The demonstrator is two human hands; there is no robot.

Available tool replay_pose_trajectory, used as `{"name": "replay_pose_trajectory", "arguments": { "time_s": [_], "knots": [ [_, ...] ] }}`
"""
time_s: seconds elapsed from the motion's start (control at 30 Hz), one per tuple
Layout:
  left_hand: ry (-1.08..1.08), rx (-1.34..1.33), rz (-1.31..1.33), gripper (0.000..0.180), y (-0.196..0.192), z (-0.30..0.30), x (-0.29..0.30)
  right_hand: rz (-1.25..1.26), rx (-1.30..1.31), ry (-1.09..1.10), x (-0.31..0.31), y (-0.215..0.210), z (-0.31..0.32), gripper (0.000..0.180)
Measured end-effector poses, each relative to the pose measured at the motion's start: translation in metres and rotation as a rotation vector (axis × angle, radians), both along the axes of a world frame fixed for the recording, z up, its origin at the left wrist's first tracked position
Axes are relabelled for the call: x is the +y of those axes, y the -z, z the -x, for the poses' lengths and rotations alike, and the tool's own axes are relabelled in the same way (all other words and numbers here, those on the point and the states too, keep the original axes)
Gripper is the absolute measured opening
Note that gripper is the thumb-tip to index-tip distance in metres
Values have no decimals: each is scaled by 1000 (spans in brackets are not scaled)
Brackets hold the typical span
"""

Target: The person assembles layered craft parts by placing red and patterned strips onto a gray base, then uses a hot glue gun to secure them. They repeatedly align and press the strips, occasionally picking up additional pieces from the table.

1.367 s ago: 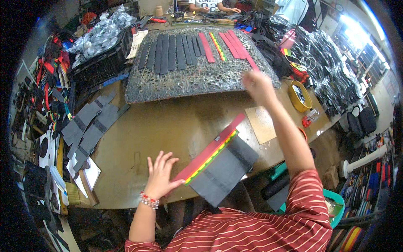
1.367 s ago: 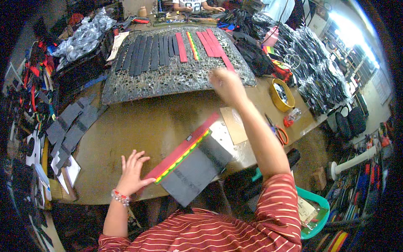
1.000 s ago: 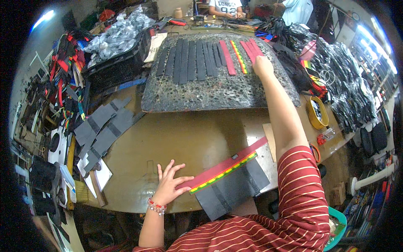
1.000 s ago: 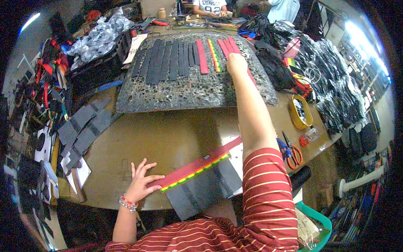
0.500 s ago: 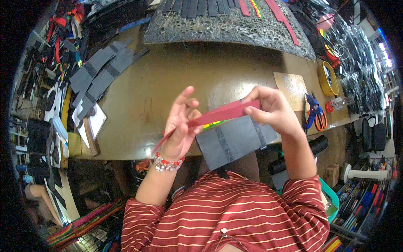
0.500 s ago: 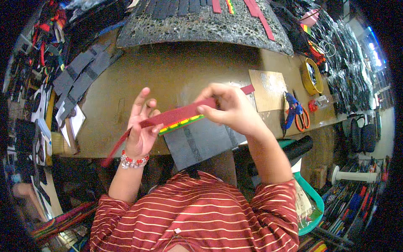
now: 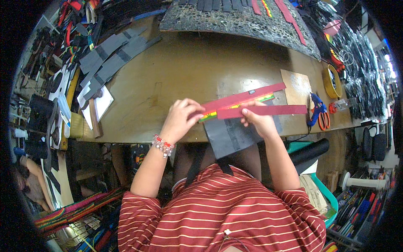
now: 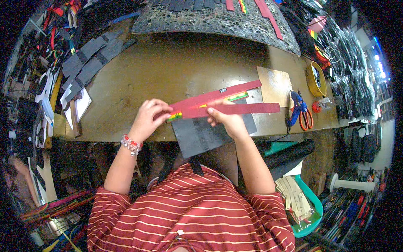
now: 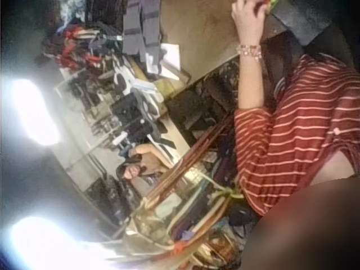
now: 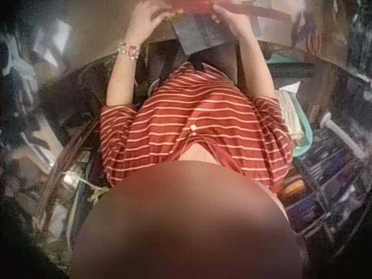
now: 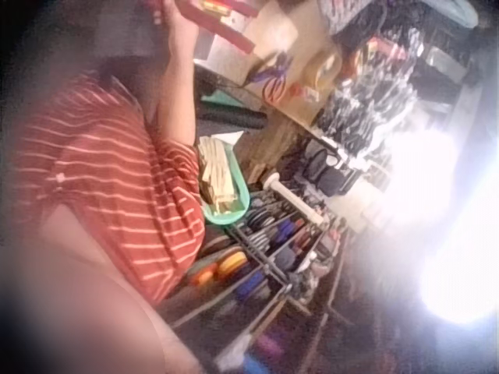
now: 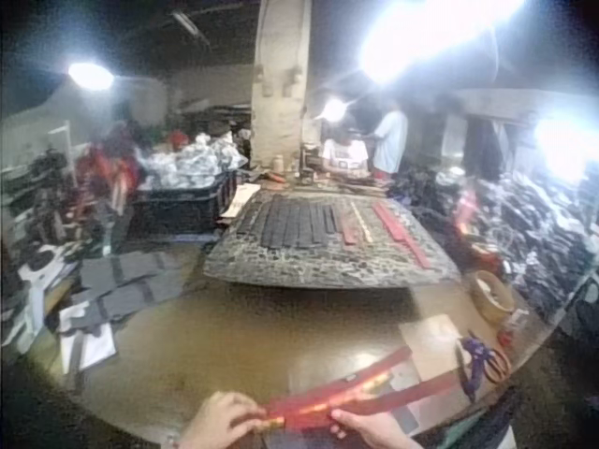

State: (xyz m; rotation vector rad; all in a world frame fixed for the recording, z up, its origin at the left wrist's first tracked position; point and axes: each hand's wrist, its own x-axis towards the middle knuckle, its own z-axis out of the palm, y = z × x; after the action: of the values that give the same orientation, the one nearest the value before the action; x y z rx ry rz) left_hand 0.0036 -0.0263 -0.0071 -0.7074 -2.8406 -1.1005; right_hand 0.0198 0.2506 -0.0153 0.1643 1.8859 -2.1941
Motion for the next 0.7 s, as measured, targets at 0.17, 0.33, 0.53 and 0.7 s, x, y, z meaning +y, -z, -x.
{"name": "replay_pose_trajectory", "arguments": {
  "time_s": [0.17,0.33,0.53,0.7],
  "knots": [
    [-19,70,-31,13,28,-29,2,-141,65,-108,13,-2,-8,19],
    [-40,83,-48,13,21,-34,6,-320,26,-248,-6,-12,-14,19],
    [-13,57,-4,19,15,-34,6,-449,-11,-197,-18,-11,-9,21],
    [10,59,20,19,14,-33,8,-493,-6,-221,-19,-12,-10,20]
  ]
}}
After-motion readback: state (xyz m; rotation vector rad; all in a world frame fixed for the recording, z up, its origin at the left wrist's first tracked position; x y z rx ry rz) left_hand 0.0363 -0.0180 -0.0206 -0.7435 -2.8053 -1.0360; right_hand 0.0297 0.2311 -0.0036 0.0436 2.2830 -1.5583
